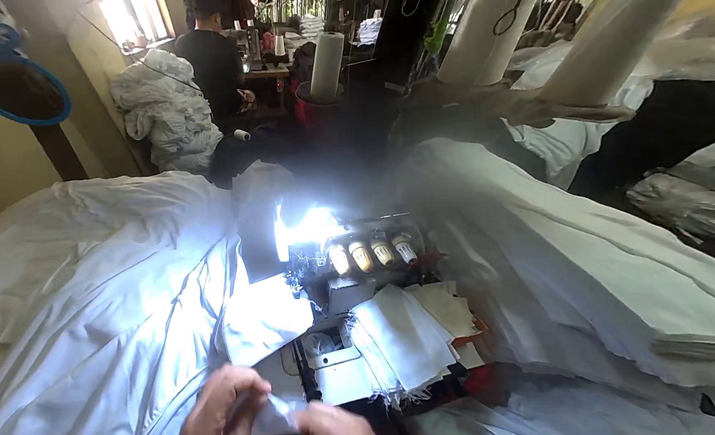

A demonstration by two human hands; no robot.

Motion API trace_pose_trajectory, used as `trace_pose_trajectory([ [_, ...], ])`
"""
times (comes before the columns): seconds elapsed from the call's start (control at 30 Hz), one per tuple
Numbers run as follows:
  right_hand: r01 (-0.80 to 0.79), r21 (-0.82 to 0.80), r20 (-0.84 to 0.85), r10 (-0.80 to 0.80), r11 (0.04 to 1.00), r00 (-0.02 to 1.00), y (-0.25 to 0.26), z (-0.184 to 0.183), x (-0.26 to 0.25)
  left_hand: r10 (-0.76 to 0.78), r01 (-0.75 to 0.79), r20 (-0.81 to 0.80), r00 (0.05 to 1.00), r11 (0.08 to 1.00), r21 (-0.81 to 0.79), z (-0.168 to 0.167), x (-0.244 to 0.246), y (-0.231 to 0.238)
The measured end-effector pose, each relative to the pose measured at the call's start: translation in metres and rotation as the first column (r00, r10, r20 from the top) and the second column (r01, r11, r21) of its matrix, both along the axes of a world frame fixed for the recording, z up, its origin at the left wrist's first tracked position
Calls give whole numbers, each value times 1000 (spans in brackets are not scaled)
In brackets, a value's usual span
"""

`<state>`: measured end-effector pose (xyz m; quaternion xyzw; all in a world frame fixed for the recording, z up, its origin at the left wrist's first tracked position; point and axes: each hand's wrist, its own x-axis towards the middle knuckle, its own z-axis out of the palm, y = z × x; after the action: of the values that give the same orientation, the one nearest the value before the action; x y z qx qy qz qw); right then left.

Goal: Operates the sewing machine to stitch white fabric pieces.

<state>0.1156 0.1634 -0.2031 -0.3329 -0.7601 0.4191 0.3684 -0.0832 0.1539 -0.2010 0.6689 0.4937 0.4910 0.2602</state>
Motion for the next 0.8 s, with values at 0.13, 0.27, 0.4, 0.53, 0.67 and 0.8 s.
trace_pose_trajectory([
  [0.13,324,-95,-97,-333,941,938,48,16,-18,332,-203,-321,887,905,375,18,6,81],
  [0.27,431,-179,-1,-438,884,899,70,-4,-17,225,-185,-424,877,974,133,6,8,126],
  [0.4,376,-186,-47,-390,908,919,52,-12,-10,214,-231,-439,872,973,14,3,14,118],
  [0.53,431,-21,27,-431,902,902,59,-16,-11,248,-303,-487,838,952,-36,12,21,126],
  [0.67,484,214,169,-520,848,837,76,-10,-18,316,-320,-489,813,944,79,8,18,150],
  [0.8,436,243,231,-488,866,842,79,1,-13,360,-298,-390,848,931,211,2,7,136],
])
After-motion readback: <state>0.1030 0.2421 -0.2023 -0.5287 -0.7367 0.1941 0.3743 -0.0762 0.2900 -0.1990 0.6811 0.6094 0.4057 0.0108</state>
